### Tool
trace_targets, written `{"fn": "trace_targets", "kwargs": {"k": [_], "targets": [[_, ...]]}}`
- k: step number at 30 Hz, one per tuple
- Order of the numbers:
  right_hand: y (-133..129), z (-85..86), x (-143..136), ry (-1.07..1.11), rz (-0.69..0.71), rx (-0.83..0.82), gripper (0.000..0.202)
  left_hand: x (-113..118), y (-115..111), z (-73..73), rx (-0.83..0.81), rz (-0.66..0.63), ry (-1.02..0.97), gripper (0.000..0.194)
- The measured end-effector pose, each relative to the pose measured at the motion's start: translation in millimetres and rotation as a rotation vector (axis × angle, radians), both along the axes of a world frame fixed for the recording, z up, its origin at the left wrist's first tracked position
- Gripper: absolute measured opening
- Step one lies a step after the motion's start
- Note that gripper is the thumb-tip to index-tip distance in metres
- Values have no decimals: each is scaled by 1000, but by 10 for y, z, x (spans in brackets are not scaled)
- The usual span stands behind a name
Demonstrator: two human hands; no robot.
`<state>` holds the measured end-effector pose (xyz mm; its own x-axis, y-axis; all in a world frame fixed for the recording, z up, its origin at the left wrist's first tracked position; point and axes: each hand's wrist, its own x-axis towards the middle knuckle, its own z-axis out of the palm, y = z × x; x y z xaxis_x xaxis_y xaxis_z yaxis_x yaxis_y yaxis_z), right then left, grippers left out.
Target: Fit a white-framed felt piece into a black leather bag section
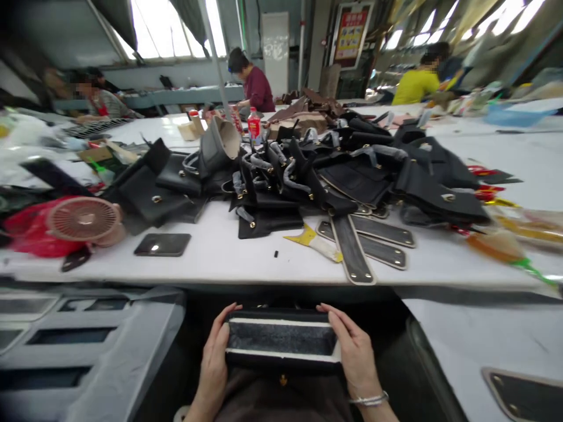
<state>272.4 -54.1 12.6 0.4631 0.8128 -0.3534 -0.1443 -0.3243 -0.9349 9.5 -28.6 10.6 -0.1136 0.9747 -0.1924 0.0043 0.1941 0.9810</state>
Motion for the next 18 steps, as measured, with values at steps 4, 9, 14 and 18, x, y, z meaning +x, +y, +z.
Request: {"fn": "trace_targets", "kwargs": {"k": [4,9,14,18], "targets": [[15,-74,65,-12,43,-44,44,-28,-1,-26,0,-31,-64,45],[-83,-93,68,-501,128,82,46,-81,20,92,88,-114,134,49],[-184,-44,-63,-1303,507,429,76,-149,148,3,639,-454,909,58],[-51,-121,-21,-1592,552,537,89,-91,345,-338,967,-305,1031,66]]}}
